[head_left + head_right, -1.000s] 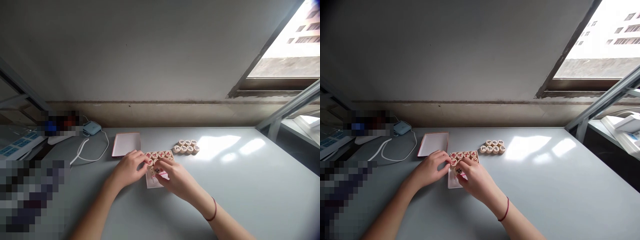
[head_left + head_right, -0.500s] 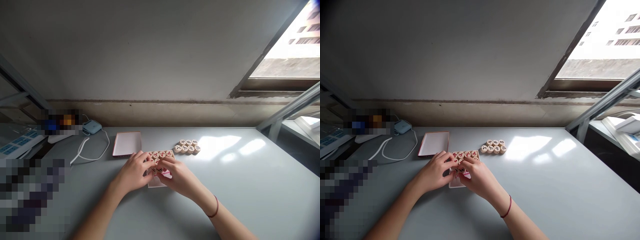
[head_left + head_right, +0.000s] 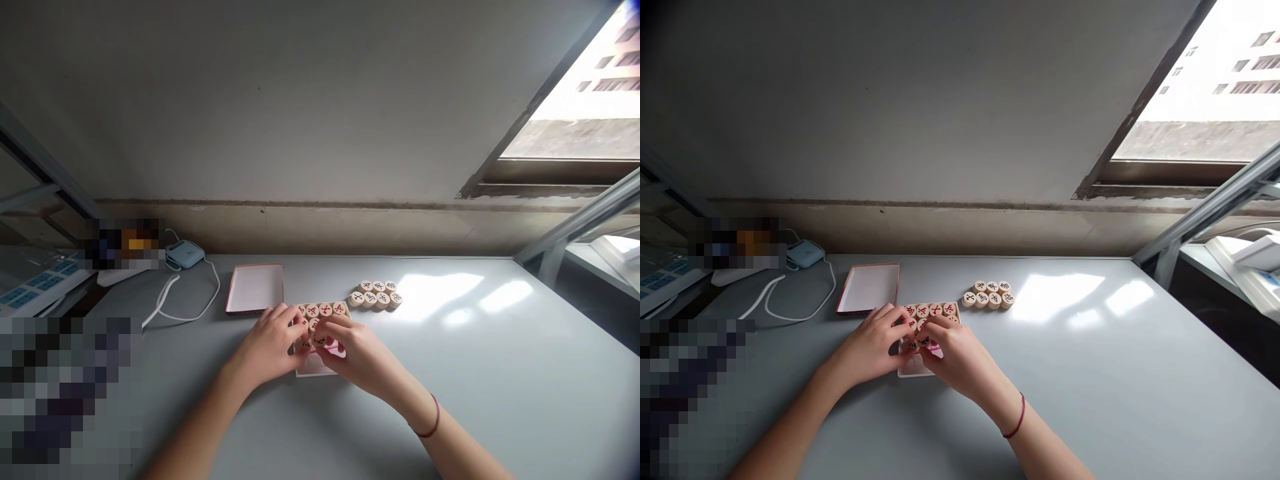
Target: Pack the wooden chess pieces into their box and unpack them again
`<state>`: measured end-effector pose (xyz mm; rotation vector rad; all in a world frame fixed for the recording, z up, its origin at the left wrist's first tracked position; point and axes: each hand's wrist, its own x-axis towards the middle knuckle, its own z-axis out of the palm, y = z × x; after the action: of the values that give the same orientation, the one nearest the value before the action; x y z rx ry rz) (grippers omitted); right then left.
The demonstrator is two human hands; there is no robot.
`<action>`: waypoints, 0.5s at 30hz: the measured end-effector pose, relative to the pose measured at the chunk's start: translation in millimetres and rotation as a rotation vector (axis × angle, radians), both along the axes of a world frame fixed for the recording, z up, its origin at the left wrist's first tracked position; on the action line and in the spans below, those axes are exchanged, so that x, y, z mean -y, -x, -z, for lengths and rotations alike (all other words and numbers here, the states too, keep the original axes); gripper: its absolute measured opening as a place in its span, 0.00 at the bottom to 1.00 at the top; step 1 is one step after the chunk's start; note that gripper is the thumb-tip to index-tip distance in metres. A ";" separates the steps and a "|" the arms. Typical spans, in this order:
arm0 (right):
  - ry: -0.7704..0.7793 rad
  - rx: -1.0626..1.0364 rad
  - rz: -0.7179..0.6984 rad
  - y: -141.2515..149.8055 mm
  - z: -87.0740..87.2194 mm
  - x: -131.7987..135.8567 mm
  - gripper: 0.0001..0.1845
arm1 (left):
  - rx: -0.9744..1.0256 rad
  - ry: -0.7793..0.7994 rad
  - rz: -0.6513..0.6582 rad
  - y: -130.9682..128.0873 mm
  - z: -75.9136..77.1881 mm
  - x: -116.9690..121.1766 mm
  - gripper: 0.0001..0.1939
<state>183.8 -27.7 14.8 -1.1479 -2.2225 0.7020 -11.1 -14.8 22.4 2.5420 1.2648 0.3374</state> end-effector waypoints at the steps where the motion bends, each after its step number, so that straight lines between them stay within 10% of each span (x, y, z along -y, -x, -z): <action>1: 0.005 0.006 -0.010 0.9 1.2 0.4 0.08 | 0.013 0.014 -0.002 0.4 -0.9 0.4 0.03; 15: -0.258 0.237 -0.089 6.7 13.9 -0.7 0.10 | 0.165 -0.086 -0.155 6.6 8.1 -12.7 0.09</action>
<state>177.1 -27.0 0.9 -1.0522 -2.4868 0.3124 -17.7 -2.2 14.2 2.4313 1.4135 0.6346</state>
